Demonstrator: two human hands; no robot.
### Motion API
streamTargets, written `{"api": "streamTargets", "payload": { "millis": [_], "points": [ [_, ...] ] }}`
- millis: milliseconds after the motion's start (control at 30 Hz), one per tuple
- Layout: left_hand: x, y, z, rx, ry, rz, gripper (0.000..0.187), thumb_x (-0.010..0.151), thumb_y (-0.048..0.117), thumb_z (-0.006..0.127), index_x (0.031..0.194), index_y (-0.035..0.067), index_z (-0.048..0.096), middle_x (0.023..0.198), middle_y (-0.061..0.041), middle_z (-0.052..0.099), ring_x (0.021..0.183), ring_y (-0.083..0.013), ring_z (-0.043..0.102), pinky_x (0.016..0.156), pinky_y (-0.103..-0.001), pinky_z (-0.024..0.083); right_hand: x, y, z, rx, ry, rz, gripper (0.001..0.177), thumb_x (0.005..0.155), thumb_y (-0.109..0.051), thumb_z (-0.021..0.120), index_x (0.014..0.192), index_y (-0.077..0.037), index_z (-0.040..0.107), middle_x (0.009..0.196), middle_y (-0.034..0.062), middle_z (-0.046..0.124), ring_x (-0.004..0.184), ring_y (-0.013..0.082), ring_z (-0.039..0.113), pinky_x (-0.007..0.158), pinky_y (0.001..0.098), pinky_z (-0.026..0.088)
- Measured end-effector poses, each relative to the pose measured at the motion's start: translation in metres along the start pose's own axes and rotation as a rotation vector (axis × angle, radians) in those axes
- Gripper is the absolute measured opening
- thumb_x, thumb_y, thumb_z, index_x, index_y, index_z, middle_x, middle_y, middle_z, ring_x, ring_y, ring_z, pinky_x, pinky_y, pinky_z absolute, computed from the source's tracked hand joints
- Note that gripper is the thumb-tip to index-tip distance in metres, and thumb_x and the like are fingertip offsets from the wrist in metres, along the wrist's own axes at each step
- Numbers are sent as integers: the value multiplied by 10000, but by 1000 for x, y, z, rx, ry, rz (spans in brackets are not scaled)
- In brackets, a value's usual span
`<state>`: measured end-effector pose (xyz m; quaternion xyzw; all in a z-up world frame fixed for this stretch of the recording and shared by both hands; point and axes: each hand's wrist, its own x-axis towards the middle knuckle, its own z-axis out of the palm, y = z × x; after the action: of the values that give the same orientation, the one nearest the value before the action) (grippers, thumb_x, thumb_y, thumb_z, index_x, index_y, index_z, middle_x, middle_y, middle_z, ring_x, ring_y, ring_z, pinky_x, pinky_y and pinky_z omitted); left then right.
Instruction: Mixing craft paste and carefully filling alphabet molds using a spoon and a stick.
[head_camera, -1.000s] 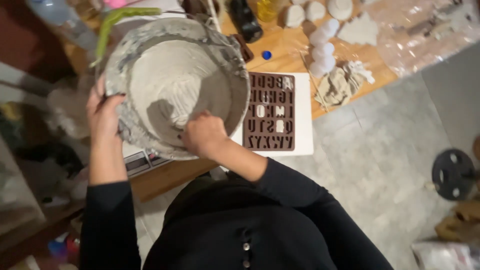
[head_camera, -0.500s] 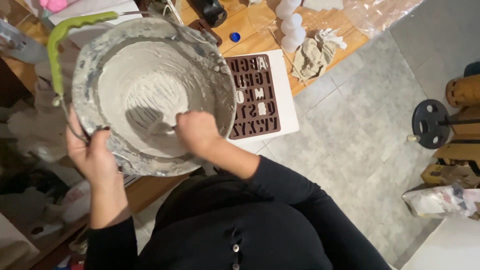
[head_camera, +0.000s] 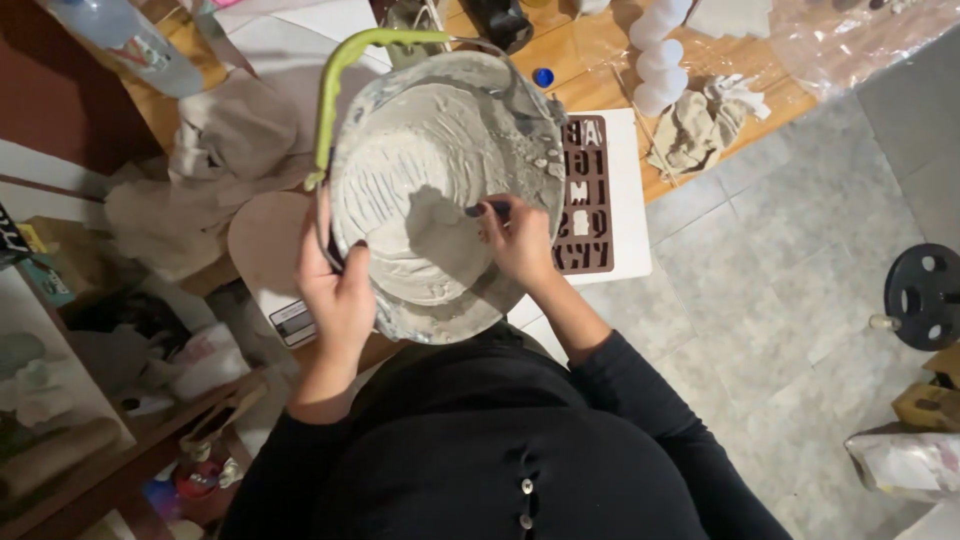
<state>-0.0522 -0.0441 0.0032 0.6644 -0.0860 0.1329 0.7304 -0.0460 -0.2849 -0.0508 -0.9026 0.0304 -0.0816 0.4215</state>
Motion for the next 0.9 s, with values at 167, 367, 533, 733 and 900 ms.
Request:
{"api": "streamTargets", "payload": {
  "millis": [167,367,533,733,900],
  "points": [
    [-5,4,9,134,0,5,600,934,-91,537,1527,-31,476,1472,-168,621,1308,-211,634,1126,-308,489,1,26,8,382,-5,259,215,1015,-121,653,1090,79,679,772,102,746,640,117,704,593,258,594],
    [-6,15,17,199,-17,63,567,937,-100,538,1500,-45,496,1514,-216,571,1397,-299,584,1187,-355,433,0,56,22,659,-88,391,256,1029,-149,616,1096,92,672,836,127,751,664,153,711,618,301,627],
    [-8,4,16,192,-17,42,549,945,-89,560,1489,-42,506,1484,-205,596,1365,-278,607,1179,-352,447,-8,50,28,796,-118,605,289,1029,-184,609,1079,90,687,846,131,752,690,169,723,652,314,634],
    [-1,1,11,165,-24,79,584,946,-109,545,1523,-55,474,1524,-206,571,1416,-274,574,1227,-364,415,-18,43,10,1109,-137,743,279,1045,-174,582,1096,77,691,886,135,752,726,182,717,705,314,618],
    [7,-8,1,-29,-1,-50,627,946,-118,505,1564,-51,424,1514,-161,556,1336,-207,589,1149,-323,471,-33,36,-31,1250,-72,761,298,1069,-198,563,1155,60,686,917,116,748,759,148,700,719,283,592]
  ]
}}
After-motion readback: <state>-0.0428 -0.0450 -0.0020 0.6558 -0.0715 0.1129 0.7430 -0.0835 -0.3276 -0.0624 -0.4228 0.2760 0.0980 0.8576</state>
